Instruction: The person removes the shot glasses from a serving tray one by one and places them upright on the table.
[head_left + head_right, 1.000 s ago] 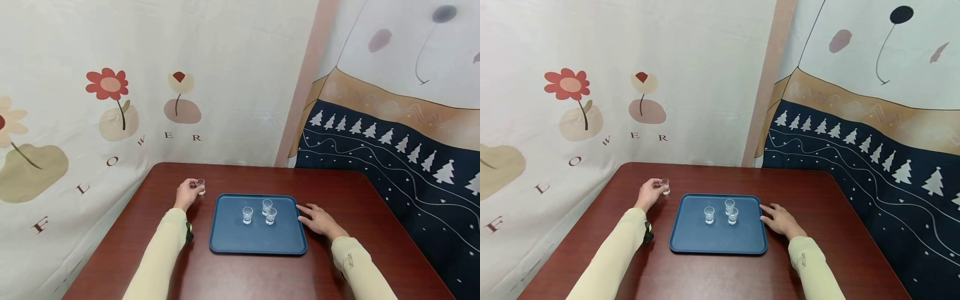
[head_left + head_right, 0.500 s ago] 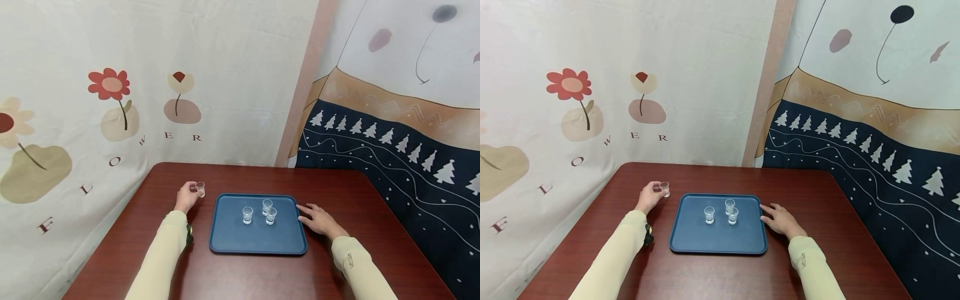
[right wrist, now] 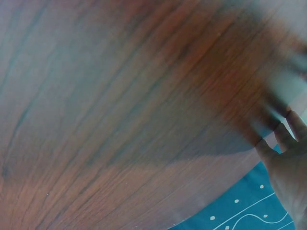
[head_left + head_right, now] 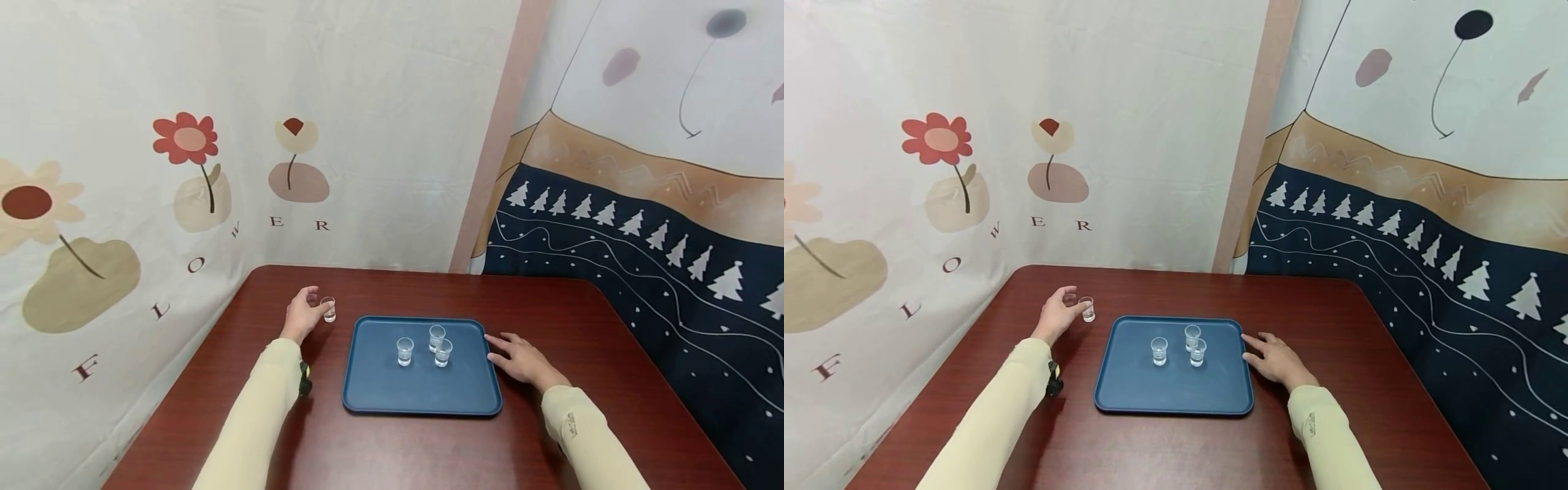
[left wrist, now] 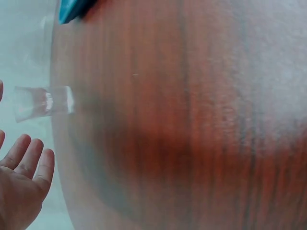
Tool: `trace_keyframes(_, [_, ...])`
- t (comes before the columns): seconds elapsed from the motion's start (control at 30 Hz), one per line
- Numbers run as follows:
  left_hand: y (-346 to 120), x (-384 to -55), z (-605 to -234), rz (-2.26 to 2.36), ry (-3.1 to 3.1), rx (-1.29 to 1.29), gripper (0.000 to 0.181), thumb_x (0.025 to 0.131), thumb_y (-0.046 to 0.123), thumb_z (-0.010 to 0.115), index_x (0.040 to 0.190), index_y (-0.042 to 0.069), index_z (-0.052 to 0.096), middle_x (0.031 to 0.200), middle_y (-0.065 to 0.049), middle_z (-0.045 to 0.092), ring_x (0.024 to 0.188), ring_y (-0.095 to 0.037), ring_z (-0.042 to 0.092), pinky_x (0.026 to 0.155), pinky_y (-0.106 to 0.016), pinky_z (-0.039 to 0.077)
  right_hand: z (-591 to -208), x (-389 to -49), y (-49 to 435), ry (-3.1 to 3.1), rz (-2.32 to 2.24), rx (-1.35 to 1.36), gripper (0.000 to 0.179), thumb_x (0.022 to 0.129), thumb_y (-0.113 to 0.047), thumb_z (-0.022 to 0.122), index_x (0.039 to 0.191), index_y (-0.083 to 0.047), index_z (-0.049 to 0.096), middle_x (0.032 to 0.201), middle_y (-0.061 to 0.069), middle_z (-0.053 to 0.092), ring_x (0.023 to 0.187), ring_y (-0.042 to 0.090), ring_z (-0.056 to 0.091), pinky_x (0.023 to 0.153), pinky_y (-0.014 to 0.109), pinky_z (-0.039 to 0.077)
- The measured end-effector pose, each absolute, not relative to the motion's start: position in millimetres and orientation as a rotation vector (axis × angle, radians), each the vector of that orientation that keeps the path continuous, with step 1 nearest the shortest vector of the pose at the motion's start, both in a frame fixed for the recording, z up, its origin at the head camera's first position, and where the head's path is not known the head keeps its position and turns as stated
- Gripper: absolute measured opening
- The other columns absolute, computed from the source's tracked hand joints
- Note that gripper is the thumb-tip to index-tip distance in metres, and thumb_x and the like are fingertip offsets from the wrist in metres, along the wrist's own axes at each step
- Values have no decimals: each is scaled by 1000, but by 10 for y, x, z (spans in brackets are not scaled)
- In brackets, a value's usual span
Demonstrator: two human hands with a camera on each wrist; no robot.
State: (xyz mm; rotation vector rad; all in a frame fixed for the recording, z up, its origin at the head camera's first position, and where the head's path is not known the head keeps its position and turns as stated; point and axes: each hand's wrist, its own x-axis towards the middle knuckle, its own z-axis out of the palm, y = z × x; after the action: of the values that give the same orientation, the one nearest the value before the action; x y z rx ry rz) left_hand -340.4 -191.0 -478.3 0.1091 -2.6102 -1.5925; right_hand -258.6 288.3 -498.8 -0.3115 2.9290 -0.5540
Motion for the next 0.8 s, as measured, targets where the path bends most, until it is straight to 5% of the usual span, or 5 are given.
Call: trace_keyframes(0.8, [-1522,-3278,-4460,-1674,-2513,-146,57,95,26,69,144,9,46,141,-17,50,132,-33,45,103,-50,42,-5002,-2563,2896,2927,-567,-326,55,101,-41,54,150,-16,46,149,30,36,133,53,36,103,68,31])
